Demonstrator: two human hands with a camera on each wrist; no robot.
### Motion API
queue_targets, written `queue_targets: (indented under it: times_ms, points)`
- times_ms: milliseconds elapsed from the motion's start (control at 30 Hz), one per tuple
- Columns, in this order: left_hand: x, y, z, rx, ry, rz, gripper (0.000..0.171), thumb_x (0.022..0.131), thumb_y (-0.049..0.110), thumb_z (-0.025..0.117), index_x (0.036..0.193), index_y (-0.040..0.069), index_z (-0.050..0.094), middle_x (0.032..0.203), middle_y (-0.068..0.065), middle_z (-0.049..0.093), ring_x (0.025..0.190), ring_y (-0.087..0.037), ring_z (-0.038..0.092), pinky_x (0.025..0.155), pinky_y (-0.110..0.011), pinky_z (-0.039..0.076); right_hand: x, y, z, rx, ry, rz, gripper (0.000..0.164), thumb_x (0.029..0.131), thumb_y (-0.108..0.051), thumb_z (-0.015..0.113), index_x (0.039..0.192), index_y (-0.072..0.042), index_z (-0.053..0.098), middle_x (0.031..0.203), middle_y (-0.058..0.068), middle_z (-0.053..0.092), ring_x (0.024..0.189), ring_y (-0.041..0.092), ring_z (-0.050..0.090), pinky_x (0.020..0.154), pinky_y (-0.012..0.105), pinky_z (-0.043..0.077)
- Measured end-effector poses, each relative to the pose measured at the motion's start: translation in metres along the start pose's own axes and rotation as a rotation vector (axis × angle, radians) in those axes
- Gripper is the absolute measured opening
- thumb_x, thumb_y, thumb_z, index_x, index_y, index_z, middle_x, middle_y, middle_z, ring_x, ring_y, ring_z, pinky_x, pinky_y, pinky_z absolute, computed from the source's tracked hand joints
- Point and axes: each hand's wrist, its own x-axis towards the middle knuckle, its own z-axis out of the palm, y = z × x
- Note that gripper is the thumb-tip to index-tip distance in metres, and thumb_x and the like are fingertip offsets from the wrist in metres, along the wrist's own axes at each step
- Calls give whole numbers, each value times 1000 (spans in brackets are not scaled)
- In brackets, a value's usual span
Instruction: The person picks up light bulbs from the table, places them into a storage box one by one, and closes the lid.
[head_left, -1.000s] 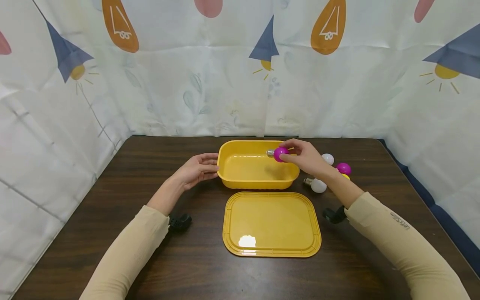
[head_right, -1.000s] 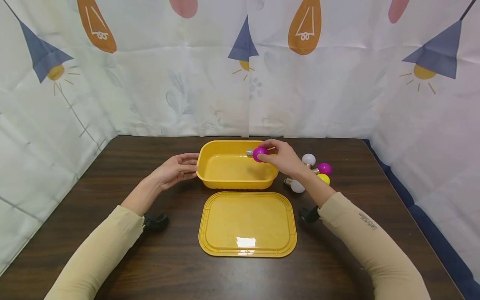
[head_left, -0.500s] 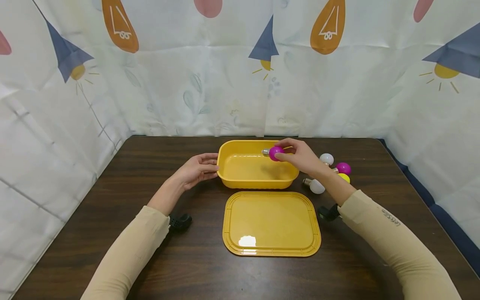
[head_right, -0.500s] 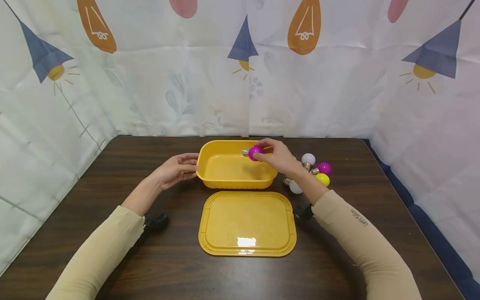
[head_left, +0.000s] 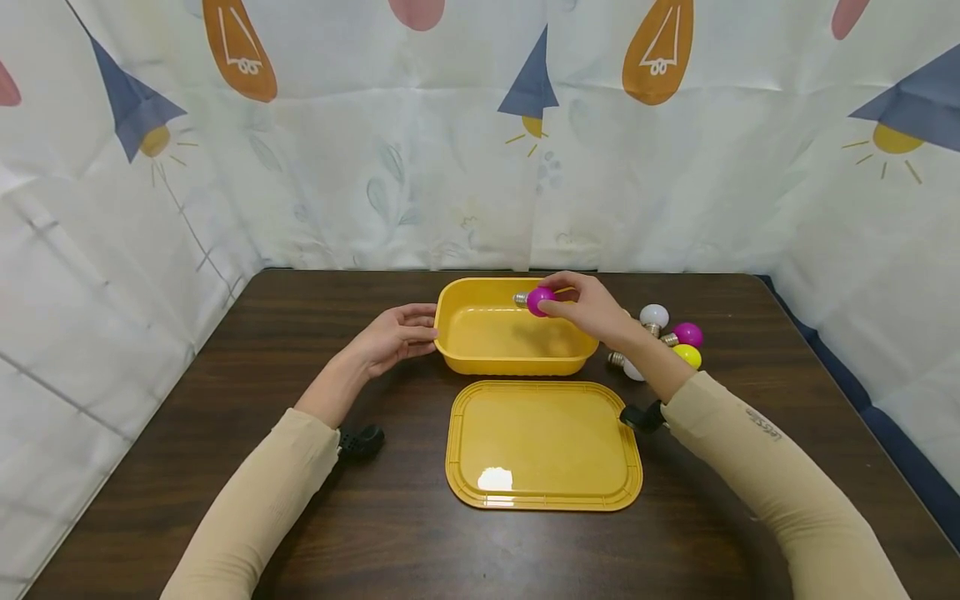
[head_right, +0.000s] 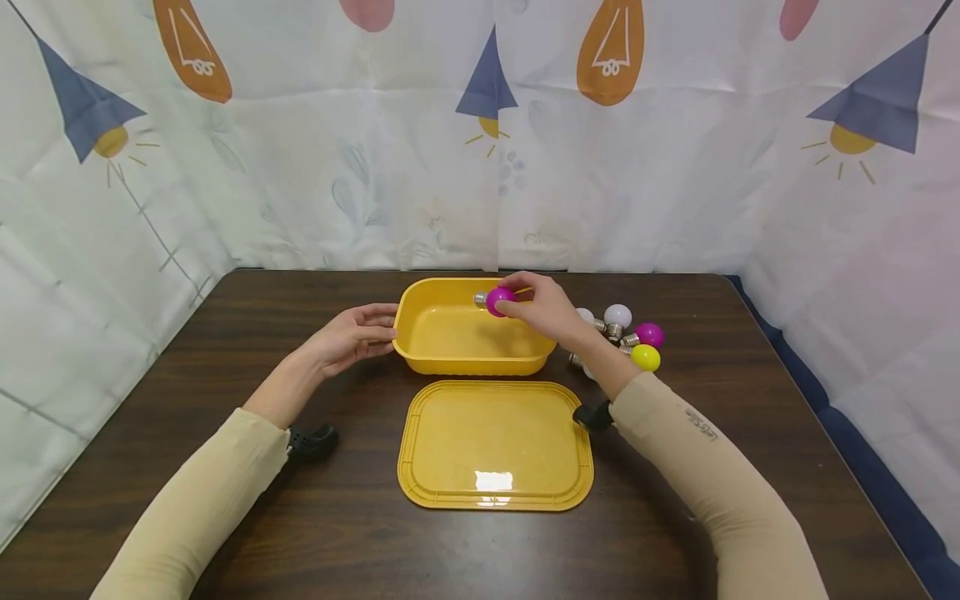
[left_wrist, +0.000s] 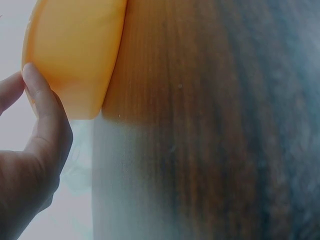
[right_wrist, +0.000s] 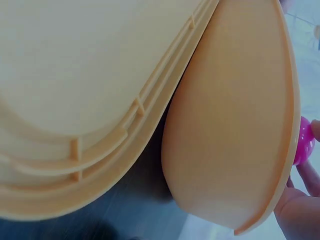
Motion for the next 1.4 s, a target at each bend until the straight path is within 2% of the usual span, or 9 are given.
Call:
queue_targets:
  times_ms: [667, 1067, 1400]
  points:
    - [-2, -1, 2, 0, -5, 4, 54, 103, 0, 61, 153, 1, 40, 126, -12, 63, 98, -20, 70, 89, -31, 59, 13, 0, 13, -17, -7, -27, 39, 97, -20, 74, 131, -5, 63, 129, 12, 61, 114, 29, 63, 98, 40, 56]
    - [-2, -1, 2, -7, 8, -2, 57, 102, 1, 63, 154, 2, 40, 130, -14, 62, 98, -20, 71, 90, -32, 59, 20, -3, 20, 14, -31, -22, 42, 97, -21, 74, 133, -3, 62, 130, 15, 59, 114, 31, 63, 97, 42, 56]
    - [-3, 1, 3, -8, 5, 1, 59, 102, 1, 63, 155, 1, 38, 134, -19, 59, 99, -21, 70, 89, -32, 59, 26, -2, 28, 8, -16, -9, 40, 97, -19, 75, 131, -3, 62, 127, 14, 61, 112, 30, 64, 95, 38, 57]
